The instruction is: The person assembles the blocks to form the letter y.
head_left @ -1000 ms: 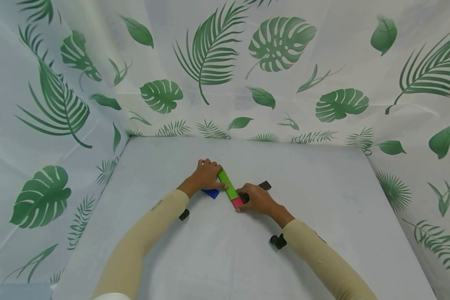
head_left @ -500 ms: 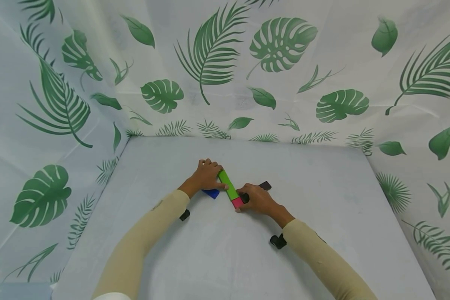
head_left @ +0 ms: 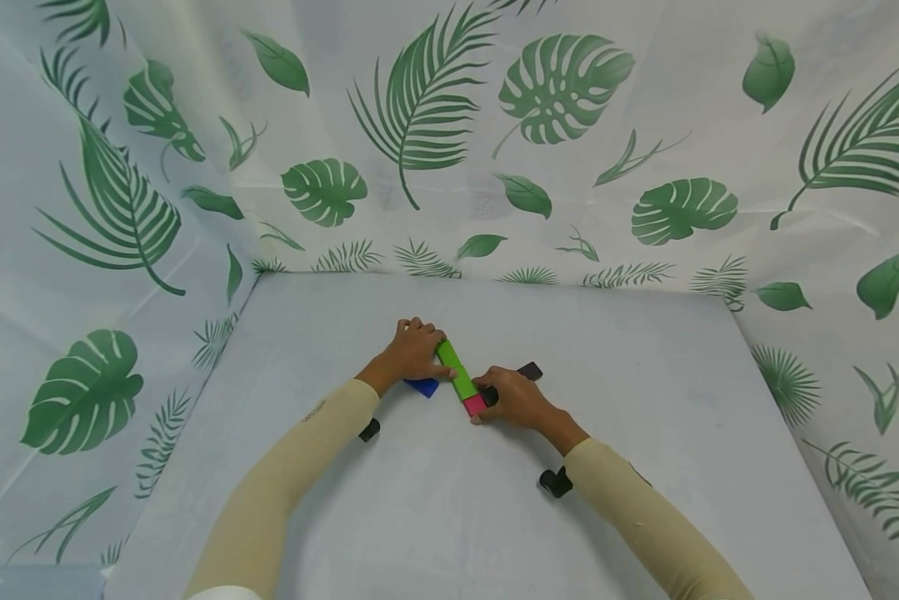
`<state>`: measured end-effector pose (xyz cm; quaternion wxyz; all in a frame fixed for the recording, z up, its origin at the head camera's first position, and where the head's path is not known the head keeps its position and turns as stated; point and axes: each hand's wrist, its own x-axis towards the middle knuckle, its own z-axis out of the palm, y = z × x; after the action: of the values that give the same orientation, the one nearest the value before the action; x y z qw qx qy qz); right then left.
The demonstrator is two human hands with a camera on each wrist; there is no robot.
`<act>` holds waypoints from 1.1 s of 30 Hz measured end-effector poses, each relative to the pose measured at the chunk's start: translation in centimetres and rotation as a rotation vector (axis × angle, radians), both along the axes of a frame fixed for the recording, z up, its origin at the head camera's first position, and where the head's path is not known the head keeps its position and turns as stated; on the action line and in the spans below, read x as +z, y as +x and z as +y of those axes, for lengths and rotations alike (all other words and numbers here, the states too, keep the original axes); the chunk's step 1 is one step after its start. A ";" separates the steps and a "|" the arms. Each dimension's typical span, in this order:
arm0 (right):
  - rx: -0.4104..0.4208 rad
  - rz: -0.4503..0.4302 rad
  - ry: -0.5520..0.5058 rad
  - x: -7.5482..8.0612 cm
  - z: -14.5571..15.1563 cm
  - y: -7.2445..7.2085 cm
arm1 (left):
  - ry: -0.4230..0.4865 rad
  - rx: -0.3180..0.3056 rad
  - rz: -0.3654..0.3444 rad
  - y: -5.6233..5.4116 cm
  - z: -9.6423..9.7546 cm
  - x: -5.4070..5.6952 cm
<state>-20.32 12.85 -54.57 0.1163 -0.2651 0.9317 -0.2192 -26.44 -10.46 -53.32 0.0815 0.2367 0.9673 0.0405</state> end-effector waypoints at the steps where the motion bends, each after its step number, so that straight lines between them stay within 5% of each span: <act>1: -0.001 -0.003 -0.001 0.0 0.0 0.0 | 0.001 -0.001 -0.001 0.0 0.0 0.0; 33: -0.010 -0.015 0.007 0.2 -0.1 0.1 | 0.040 0.002 -0.003 -0.1 -0.2 -0.3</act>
<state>-20.23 12.74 -54.33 0.1229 -0.2584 0.9329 -0.2187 -26.49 -10.71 -53.63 0.0783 0.2374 0.9664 0.0601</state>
